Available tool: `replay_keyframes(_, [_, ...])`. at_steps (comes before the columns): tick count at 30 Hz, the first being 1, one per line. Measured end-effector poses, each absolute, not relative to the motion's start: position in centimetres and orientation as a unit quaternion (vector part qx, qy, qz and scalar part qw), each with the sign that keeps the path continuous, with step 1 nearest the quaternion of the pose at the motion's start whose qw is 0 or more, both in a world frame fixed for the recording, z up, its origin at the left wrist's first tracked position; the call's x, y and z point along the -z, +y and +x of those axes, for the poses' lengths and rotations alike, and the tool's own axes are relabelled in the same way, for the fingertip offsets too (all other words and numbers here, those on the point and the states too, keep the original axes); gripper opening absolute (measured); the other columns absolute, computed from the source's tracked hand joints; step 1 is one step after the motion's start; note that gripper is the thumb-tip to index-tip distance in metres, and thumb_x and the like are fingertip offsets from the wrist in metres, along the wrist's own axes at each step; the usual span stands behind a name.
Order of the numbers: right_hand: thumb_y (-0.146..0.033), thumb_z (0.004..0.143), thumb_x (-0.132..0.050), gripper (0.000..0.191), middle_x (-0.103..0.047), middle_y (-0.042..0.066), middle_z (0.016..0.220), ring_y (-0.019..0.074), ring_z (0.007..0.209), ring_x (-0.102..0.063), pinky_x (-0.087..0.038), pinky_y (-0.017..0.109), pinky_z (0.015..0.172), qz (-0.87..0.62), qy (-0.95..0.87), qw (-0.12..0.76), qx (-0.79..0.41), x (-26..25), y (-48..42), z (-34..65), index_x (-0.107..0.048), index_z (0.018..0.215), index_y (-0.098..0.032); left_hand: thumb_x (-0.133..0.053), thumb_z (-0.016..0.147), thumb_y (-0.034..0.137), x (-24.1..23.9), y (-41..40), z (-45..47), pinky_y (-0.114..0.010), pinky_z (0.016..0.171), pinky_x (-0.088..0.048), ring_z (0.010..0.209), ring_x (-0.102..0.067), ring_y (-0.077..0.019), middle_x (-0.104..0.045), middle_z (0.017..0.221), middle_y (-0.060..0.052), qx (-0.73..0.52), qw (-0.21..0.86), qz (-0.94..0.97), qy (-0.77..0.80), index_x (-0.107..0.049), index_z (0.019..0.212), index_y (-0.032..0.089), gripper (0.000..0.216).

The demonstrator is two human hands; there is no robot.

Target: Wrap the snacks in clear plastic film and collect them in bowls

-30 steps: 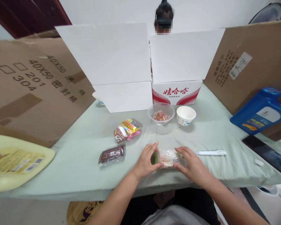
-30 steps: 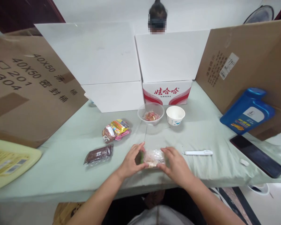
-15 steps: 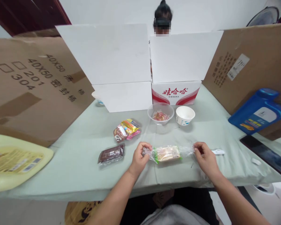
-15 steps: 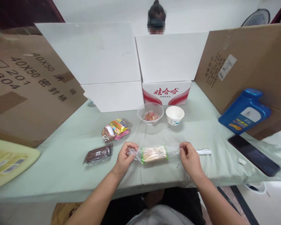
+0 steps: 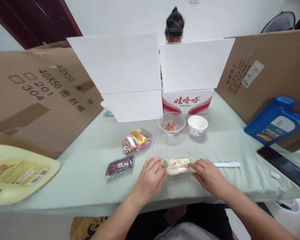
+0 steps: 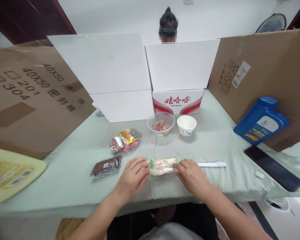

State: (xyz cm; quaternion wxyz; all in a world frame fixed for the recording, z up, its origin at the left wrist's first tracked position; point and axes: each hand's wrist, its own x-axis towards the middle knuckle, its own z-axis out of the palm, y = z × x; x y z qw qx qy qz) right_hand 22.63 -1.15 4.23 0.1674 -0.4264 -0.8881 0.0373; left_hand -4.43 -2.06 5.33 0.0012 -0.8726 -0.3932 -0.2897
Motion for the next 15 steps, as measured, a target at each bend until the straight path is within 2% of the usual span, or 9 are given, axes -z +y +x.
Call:
replay_keyframes(2, [-0.013,0.091,-0.049,0.026,-0.064,0.006,0.09,0.0228,0.083,-0.057,-0.045,0.038,0.074,-0.399,-0.905,0.136,-0.061,-4.3,-3.0,23.2,-0.058,0.114,-0.019,-0.049,0.089,0.01,-5.1,-4.2,-4.6,-0.043,0.095,-0.04,0.103,-0.056,-0.023,-0.065,0.084,-0.004,0.271,-0.007,-0.894,-0.357,-0.061,0.087,0.02,0.015])
replay_keyframes(4, [-0.013,0.092,-0.048,0.023,-0.064,0.004,0.087,0.0214,0.081,-0.057,-0.044,0.035,0.072,-0.376,-0.916,0.1,-0.095,-4.4,-5.0,23.7,-0.06,0.109,-0.022,-0.05,0.089,0.01,-4.6,-6.2,-4.7,-0.041,0.092,-0.044,0.09,-0.059,-0.021,-0.062,0.074,-0.002,0.23,-0.026,-0.914,-0.334,-0.059,0.083,0.019,0.014])
replay_keyframes(8, [-0.02,0.09,-0.054,0.01,-0.064,0.002,0.085,0.0203,0.078,-0.058,-0.043,0.031,0.068,-0.384,-0.91,0.057,-0.146,-4.2,-6.9,23.7,-0.062,0.097,-0.023,-0.054,0.09,0.022,-3.7,-7.9,-4.1,-0.034,0.066,-0.05,0.068,-0.056,-0.0191,-0.058,0.067,-0.002,0.178,-0.058,-0.916,-0.355,-0.056,0.077,0.02,0.014])
replay_keyframes(11, [-0.027,0.095,-0.048,0.015,-0.063,0.003,0.085,0.0199,0.08,-0.06,-0.044,0.03,0.069,-0.429,-0.89,0.072,-0.136,-4.1,-6.2,23.1,-0.062,0.092,-0.021,-0.045,0.093,0.017,-3.3,-6.8,-3.5,-0.031,0.064,-0.051,0.072,-0.059,-0.0188,-0.061,0.076,-0.005,0.216,-0.06,-0.886,-0.406,-0.059,0.083,0.019,0.017])
replay_keyframes(13, [-0.026,0.097,-0.043,0.021,-0.063,0.004,0.085,0.02,0.081,-0.062,-0.045,0.03,0.069,-0.468,-0.874,0.068,-0.112,-4.0,-5.3,22.8,-0.062,0.091,-0.02,-0.042,0.092,0.013,-3.1,-5.5,-3.3,-0.032,0.073,-0.053,0.085,-0.062,-0.0202,-0.065,0.091,-0.007,0.239,-0.042,-0.861,-0.448,-0.06,0.091,0.019,0.019])
replay_keyframes(15, [-0.024,0.096,-0.043,0.02,-0.064,0.005,0.088,0.0194,0.077,-0.065,-0.045,0.029,0.065,-0.512,-0.854,0.043,-0.086,-3.8,-4.3,22.8,-0.063,0.098,-0.019,-0.044,0.091,0.013,-2.8,-4.2,-3.2,-0.034,0.08,-0.054,0.099,-0.063,-0.0228,-0.064,0.112,-0.011,0.232,-0.007,-0.836,-0.497,-0.06,0.105,0.018,0.021])
